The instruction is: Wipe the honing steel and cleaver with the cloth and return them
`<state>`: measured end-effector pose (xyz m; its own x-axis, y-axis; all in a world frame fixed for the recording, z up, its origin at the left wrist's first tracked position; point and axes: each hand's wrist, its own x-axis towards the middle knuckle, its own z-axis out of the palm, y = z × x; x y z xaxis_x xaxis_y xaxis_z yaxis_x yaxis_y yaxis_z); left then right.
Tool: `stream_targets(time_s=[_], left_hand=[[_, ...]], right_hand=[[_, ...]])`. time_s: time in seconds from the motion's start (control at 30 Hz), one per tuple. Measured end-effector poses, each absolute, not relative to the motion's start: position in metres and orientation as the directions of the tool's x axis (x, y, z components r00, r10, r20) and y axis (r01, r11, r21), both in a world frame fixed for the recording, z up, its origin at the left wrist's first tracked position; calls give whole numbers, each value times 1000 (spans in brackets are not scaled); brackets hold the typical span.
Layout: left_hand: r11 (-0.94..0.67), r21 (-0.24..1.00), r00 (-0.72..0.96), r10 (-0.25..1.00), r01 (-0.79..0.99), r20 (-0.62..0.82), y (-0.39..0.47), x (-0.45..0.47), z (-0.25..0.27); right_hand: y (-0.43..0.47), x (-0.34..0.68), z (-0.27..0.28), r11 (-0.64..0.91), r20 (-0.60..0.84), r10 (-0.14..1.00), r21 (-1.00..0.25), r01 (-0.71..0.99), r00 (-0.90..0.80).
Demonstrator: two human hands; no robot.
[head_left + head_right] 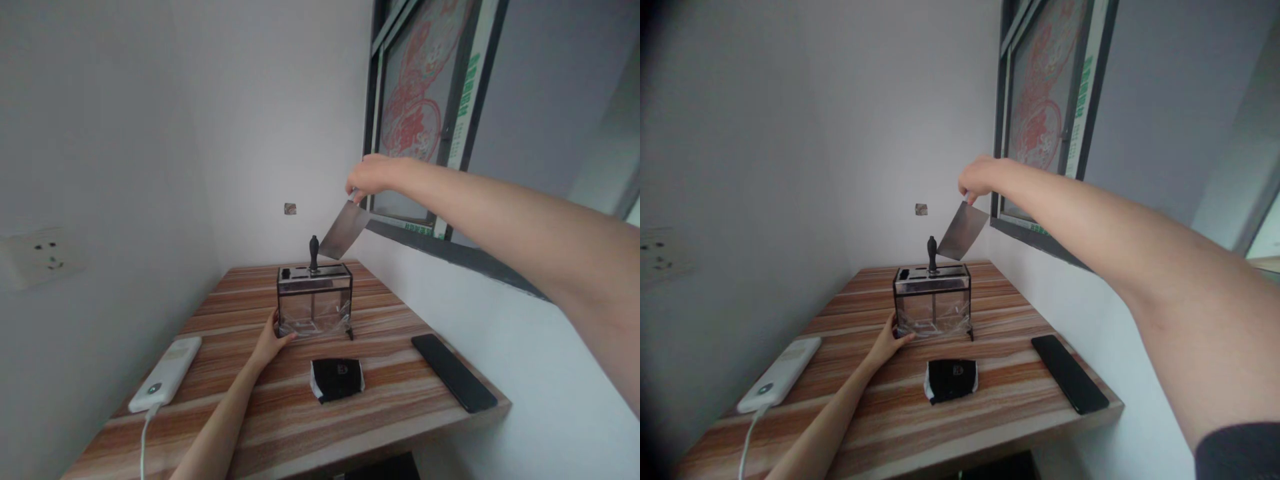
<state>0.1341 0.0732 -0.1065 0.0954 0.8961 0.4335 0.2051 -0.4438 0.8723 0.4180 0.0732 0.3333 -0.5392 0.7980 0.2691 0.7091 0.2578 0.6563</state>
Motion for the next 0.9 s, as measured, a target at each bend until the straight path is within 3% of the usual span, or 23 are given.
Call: stream_targets(time_s=[0.13, 0.43, 0.6, 0.77, 0.9], left_hand=[[-432, 870, 116, 902, 239, 416, 76, 129, -109], [-406, 875, 119, 914, 263, 388, 75, 129, -108], [-410, 870, 116, 912, 273, 393, 74, 128, -106], [-410, 868, 130, 912, 281, 389, 74, 127, -107], [-407, 865, 123, 914, 295, 388, 73, 128, -108]], right_hand=[[82, 415, 330, 264, 289, 799, 620, 739, -528], [87, 412, 322, 276, 218, 806, 685, 675, -550], [96, 401, 312, 331, 247, 800, 578, 746, -546], [109, 382, 299, 360, 180, 806, 607, 708, -564], [119, 365, 293, 340, 178, 848, 541, 769, -500]])
